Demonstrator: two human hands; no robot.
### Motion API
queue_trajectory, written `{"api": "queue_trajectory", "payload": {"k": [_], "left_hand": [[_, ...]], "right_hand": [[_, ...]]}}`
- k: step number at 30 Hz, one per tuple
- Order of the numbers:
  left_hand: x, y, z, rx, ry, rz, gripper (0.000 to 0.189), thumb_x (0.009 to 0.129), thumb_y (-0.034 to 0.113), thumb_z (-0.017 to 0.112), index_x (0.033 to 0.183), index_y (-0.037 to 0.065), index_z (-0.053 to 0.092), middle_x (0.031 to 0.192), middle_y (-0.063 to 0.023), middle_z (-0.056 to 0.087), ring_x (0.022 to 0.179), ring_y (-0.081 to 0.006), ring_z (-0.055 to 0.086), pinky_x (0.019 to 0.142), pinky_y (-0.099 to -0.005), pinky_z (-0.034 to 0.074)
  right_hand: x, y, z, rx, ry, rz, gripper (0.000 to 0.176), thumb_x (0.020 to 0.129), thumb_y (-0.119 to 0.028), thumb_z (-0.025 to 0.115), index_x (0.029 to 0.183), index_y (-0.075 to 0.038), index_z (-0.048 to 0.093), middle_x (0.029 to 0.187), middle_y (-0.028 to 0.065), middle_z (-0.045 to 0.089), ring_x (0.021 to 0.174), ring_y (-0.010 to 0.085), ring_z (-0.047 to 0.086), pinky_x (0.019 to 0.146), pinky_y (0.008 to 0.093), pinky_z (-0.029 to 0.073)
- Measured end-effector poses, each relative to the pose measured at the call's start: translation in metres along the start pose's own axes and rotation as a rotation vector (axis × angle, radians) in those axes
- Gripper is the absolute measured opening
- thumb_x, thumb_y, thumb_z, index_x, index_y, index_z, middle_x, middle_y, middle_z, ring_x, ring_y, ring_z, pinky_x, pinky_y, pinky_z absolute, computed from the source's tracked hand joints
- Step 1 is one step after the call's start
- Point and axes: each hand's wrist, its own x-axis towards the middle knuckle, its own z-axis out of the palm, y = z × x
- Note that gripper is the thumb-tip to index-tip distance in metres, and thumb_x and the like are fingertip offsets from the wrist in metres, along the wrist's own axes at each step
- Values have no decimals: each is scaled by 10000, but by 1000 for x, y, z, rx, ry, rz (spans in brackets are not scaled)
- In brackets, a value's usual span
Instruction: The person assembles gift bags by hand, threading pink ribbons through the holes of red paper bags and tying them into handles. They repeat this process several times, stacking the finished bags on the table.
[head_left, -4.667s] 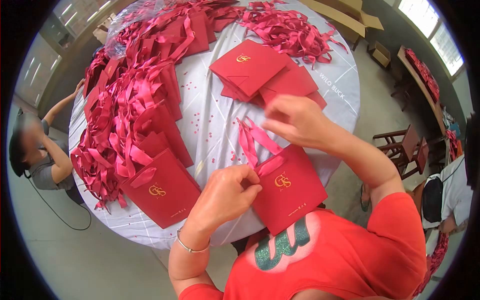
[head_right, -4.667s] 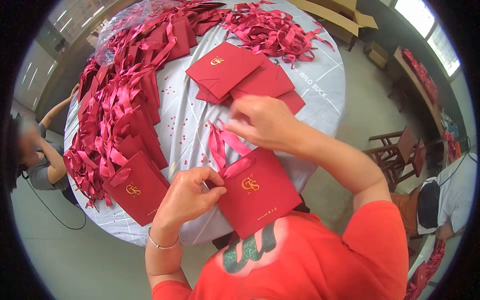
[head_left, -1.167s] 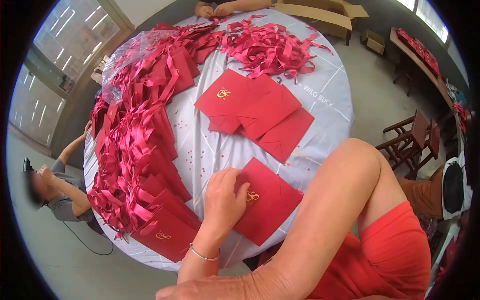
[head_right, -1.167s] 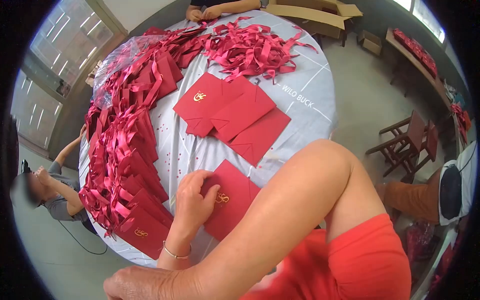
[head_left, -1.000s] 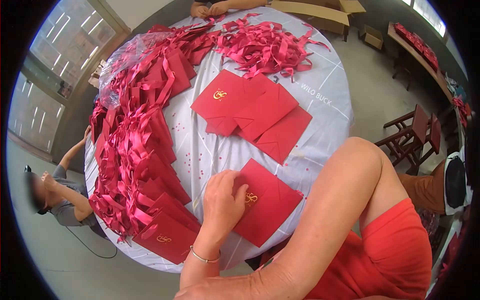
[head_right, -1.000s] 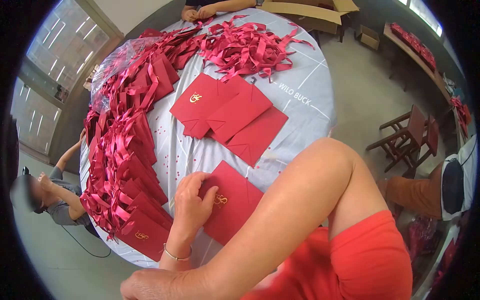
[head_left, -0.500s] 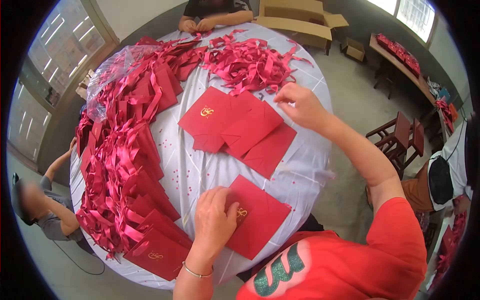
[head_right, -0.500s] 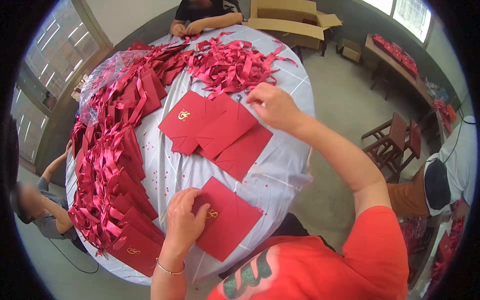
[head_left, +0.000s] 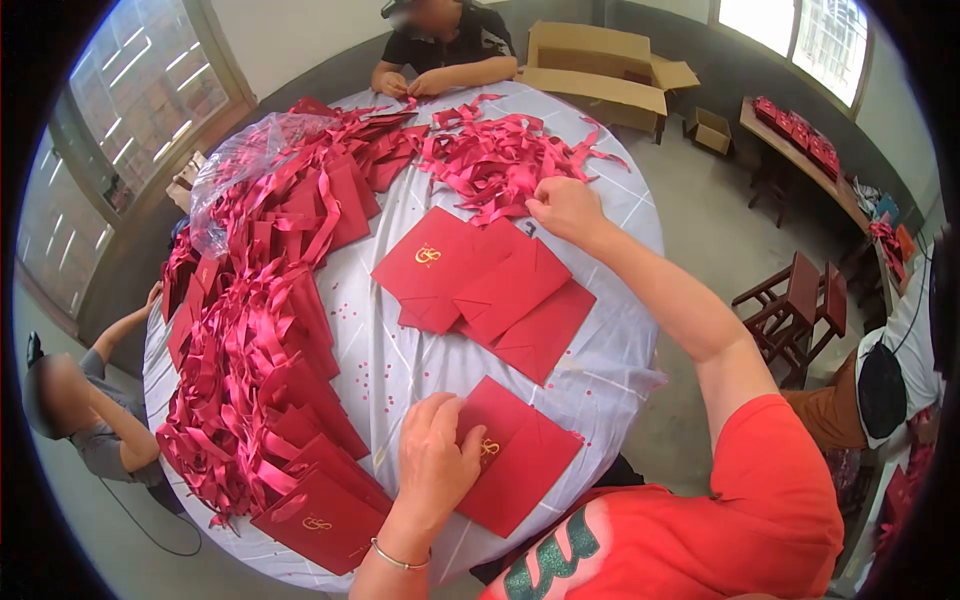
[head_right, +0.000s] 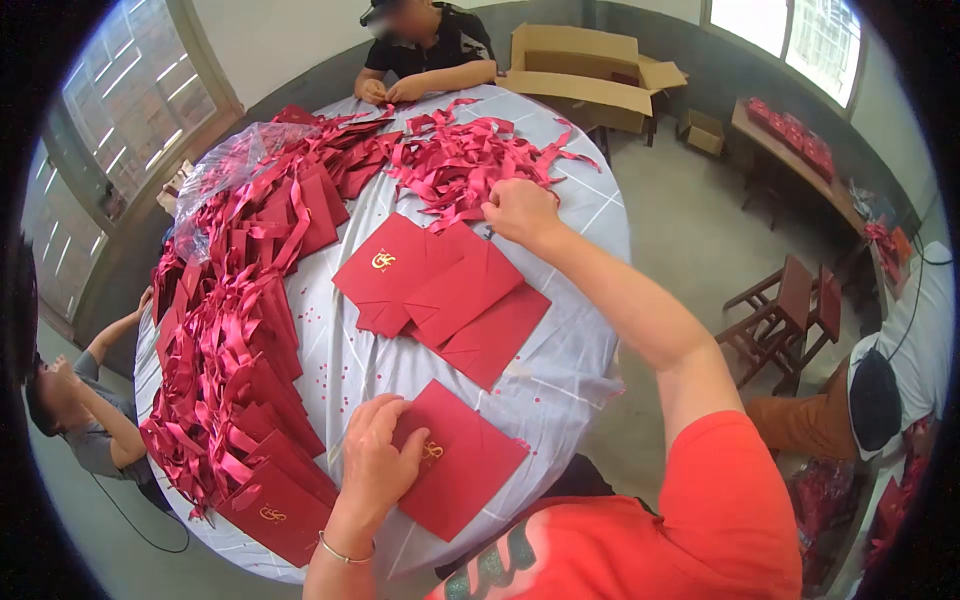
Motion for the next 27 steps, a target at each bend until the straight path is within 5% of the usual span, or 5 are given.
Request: {"api": "queue_trajectory", "payload": {"k": [7,12,15,19,27], "left_hand": [[1,12,-9,-379,4,-149,255,857,112,684,1063,-30,637,1045,-185,666,952,-321,651,838,-359,509],[-6,13,0,-1489,-224,-728,294,1018,227,526,1107,-30,635,998,-64,670,937,-132,646,815,-254,516],[-6,3,0,-1442,-358,-644,283,1009,221,542,1094,-31,640,985,-68,669,913,-134,651,807,-246,524],[3,12,-11,-1523,-149,-669,243,1011,180,527,1050,-42,619,1046,-192,690,930,-276,694,822,-369,574],[6,-5,-16,-1533,69,-674,282,1047,257,450,1074,-1,560,1064,-194,684,973,-274,694,809,-389,594]], "right_hand": [[-101,-77,-81,1194,-506,-47,103,921,-88,628,854,-9,622,743,-5,635,706,64,594,609,242,473],[-167,-109,-98,1127,-855,-362,103,934,-78,631,1004,-8,661,835,23,675,750,95,620,677,267,503],[-179,-118,-111,987,-907,-441,146,893,-129,646,958,-1,672,743,125,681,666,217,672,637,318,518],[-183,-106,-124,857,-1077,-490,143,898,-134,648,923,5,673,703,108,680,616,190,668,597,311,513],[-169,-36,-147,907,-1263,-181,101,910,-71,651,895,25,677,711,49,680,641,106,642,583,273,508]]}}
